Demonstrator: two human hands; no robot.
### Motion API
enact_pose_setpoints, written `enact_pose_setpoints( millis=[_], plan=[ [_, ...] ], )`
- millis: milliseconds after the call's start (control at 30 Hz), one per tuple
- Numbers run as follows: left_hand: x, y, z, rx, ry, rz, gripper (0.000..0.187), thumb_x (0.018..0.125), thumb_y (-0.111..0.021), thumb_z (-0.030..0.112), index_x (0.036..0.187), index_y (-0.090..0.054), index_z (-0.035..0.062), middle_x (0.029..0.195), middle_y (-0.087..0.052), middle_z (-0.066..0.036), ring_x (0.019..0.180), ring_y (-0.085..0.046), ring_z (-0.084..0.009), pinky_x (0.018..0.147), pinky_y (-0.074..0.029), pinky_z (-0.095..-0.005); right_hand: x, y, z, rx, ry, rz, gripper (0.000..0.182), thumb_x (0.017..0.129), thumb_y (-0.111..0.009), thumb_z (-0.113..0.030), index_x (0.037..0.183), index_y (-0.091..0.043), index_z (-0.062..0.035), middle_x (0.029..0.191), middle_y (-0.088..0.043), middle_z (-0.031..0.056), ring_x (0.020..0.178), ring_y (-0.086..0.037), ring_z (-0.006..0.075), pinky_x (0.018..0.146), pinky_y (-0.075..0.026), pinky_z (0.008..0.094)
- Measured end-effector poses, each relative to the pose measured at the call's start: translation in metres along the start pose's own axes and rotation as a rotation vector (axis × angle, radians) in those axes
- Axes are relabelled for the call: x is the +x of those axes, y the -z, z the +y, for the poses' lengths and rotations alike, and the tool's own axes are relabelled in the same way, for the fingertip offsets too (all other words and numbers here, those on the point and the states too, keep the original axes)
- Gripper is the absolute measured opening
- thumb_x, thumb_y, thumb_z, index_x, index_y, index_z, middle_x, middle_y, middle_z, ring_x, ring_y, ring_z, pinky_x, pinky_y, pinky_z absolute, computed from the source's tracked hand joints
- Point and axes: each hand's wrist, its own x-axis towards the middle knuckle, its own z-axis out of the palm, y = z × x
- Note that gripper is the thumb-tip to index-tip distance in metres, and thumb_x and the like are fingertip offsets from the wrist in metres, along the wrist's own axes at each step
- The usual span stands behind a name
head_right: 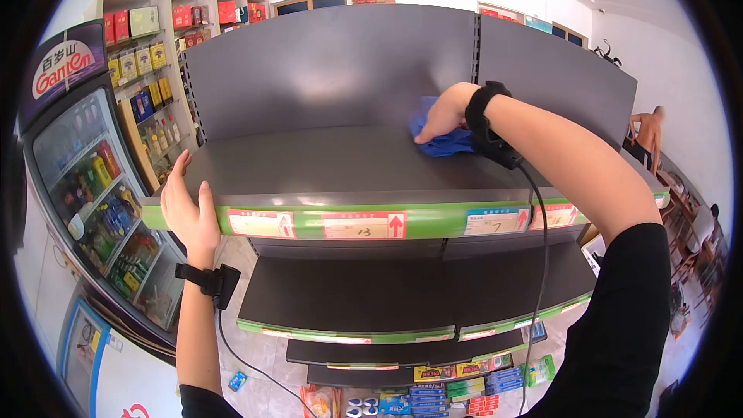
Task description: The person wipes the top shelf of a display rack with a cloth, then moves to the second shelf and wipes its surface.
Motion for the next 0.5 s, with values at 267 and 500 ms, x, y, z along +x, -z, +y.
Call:
enact_pose_setpoints(
  millis=[267,500],
  plan=[
    [0.001,0.001,0.001,-0.002,-0.019,0.027,0.052,0.078,-0.054,0.014,0.129,-0.050,0.0062,0.117,-0.059,-0.012,0.112,-0.053,-0.0291,0.100,-0.034,-0.0409,0.027,0.031,-0.151,0.041,0.558,0.064,0.068,0.095,-0.042,-0.040,0.148,-0.021,-0.0041,0.153,-0.022,0.0175,0.142,-0.022,0.0295,0.114,-0.018,0.0362],
    [0.000,0.001,0.001,-0.029,0.005,0.072,0.054,0.081,-0.053,0.020,0.132,-0.046,0.0044,0.126,-0.052,-0.017,0.117,-0.049,-0.0339,0.101,-0.033,-0.0431,0.041,0.071,-0.272,-0.105,0.712,0.078,0.066,0.093,-0.049,-0.039,0.150,-0.022,-0.0181,0.148,-0.037,0.0144,0.133,-0.038,0.0282,0.106,-0.031,0.0368]
  ],
)
